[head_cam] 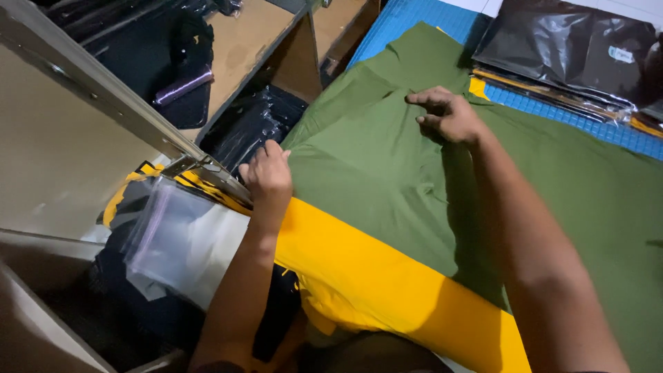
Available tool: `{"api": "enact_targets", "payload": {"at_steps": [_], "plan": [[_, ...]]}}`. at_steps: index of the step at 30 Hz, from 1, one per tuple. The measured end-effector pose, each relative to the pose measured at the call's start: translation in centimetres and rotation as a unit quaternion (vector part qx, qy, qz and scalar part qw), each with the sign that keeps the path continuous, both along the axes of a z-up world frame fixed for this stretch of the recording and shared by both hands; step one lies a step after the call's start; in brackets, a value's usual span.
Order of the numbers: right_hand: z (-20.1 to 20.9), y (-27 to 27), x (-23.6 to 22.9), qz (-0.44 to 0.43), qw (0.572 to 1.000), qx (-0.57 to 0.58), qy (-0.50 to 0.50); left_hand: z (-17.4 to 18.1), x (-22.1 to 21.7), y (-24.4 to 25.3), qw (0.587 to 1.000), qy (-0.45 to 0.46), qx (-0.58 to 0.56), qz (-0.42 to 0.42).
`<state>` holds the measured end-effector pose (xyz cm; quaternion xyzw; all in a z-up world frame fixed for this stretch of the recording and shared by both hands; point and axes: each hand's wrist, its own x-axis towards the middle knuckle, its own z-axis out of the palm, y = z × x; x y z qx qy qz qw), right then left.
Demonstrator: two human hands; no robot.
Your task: The person folds a dark garment inside a clear plastic bag and places it on a stack. Then the person folds a green t-shirt with a yellow hem on the table and sets it aside.
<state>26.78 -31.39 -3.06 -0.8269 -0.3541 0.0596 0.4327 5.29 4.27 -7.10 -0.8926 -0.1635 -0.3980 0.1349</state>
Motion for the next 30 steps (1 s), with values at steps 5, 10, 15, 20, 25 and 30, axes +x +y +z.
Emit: {"api": "enact_targets", "payload": {"at_steps": [5, 10, 15, 20, 25, 30], "plan": [[-1.8, 0.0, 1.6, -0.018, 0.996, -0.08, -0.04, -2.6, 0.7, 1.3, 1.0, 0.003, 0.015, -0.007], [-1.7, -0.5, -1.0, -0.196, 0.96, -0.177, -0.089, -2.2, 2.0, 1.1, 0.999, 0.05, 0.0, 0.015], [2.2, -1.8, -8.4, -0.267, 0.916, -0.283, 0.098, -0.3, 3.5, -0.7, 0.973, 0.17, -0.144, -0.055], [4.3, -3.7, -12.9, -0.138, 0.934, -0.321, 0.072, 1.2, 4.0, -1.7, 0.948, 0.23, -0.209, -0.075], [1.9, -5.8, -12.8, -0.034, 0.907, -0.415, -0.061, 2.4, 3.6, -2.2, 0.947, 0.247, -0.197, -0.064], [1.3, -6.8, -12.6, -0.045, 0.942, -0.327, -0.054, 1.7, 3.8, -1.8, 0.951, 0.242, -0.191, -0.043]]}}
